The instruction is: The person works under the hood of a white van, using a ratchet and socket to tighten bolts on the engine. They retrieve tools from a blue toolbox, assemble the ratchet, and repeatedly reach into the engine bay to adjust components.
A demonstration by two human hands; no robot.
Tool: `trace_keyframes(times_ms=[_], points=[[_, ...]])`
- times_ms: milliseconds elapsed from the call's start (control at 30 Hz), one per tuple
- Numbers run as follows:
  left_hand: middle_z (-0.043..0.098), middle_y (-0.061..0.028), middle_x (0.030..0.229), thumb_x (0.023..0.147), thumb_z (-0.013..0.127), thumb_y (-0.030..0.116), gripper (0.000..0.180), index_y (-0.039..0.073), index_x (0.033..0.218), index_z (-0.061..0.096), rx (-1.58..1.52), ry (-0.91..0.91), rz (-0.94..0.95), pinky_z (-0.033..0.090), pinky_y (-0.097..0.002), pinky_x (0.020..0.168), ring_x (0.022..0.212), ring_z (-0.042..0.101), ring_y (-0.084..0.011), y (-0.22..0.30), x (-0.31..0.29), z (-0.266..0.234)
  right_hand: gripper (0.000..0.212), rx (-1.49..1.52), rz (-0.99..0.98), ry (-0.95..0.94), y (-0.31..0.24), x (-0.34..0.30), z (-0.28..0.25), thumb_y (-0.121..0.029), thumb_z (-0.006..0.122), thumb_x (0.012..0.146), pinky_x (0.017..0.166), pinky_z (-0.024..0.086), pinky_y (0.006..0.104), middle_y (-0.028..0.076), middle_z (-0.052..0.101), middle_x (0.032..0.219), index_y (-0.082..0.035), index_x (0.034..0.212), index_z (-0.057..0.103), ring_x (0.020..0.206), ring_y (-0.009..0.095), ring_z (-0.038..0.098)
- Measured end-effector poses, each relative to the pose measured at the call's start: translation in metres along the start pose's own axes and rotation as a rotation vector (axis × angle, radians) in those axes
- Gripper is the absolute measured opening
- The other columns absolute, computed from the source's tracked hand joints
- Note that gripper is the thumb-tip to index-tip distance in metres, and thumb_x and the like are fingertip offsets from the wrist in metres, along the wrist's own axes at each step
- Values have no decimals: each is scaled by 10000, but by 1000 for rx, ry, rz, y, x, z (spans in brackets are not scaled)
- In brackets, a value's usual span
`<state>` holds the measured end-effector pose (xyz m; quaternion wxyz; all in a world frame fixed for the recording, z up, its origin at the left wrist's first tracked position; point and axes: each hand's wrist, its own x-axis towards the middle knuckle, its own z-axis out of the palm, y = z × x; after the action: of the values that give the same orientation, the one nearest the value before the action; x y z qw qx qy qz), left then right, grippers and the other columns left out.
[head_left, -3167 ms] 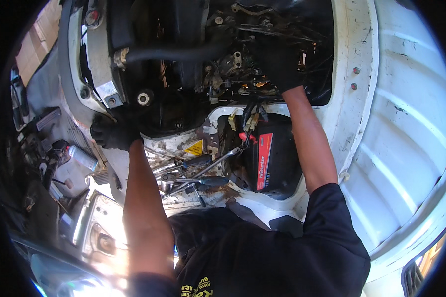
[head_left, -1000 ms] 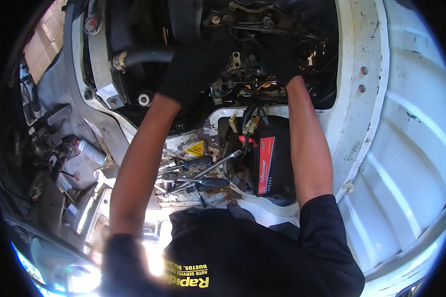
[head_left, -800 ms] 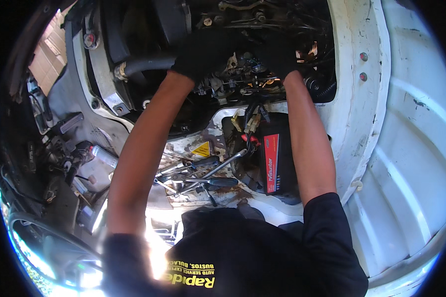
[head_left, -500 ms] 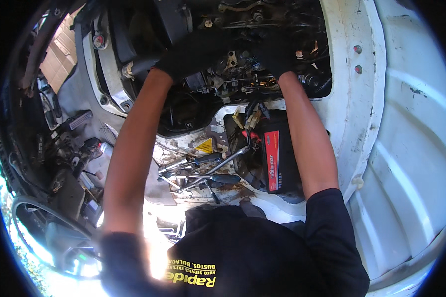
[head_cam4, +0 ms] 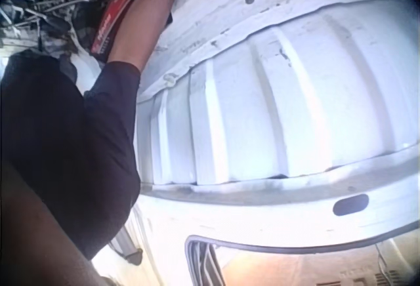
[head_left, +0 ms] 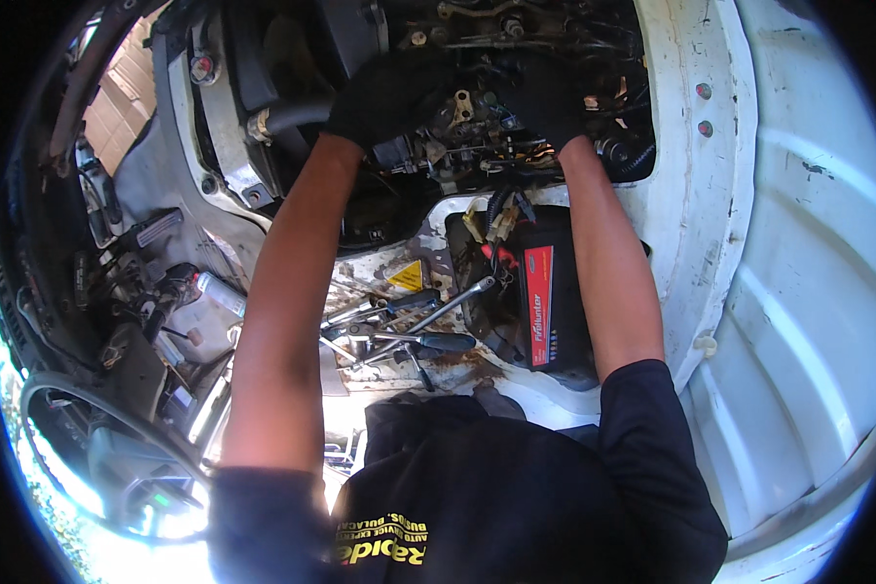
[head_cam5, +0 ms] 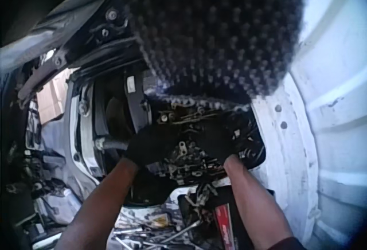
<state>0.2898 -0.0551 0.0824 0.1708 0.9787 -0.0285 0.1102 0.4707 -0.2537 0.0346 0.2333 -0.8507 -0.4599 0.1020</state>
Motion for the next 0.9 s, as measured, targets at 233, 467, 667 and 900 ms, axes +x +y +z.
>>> trace_keyframes(times_ms=[233, 467, 667, 900], points=[[677, -80, 1297, 977, 637, 317, 271, 159, 1184, 714, -35, 6, -7, 539, -441, 967, 1136, 670, -280, 2, 2, 0, 404, 56, 45, 11, 19, 2, 17, -388, 775, 886, 912, 543, 400, 154, 769, 1085, -64, 1127, 778, 1003, 305, 729], [669, -94, 1308, 974, 628, 308, 272, 156, 1186, 706, 3, 0, 12, 540, -453, 965, 1144, 665, -291, 0, -1, 2, 455, 37, 87, -5, -10, 1, -5, -446, 792, 840, 905, 538, 420, 164, 765, 1062, -74, 1101, 788, 994, 330, 723], [672, -97, 1296, 976, 618, 302, 271, 156, 1187, 704, 14, -13, 10, 542, -456, 959, 1132, 667, -298, 0, 1, 3, 432, 15, 100, 15, 1, 2, -1, -440, 796, 833, 901, 538, 419, 162, 764, 1048, -88, 1083, 796, 983, 330, 722], [670, -98, 1312, 941, 673, 253, 302, 137, 1219, 694, -2, -9, 13, 548, -437, 974, 1142, 670, -305, 1, 1, 1, 426, 34, 73, 28, 10, 1, 9, -415, 799, 839, 908, 541, 407, 170, 760, 1075, -85, 1108, 790, 1001, 327, 721]])
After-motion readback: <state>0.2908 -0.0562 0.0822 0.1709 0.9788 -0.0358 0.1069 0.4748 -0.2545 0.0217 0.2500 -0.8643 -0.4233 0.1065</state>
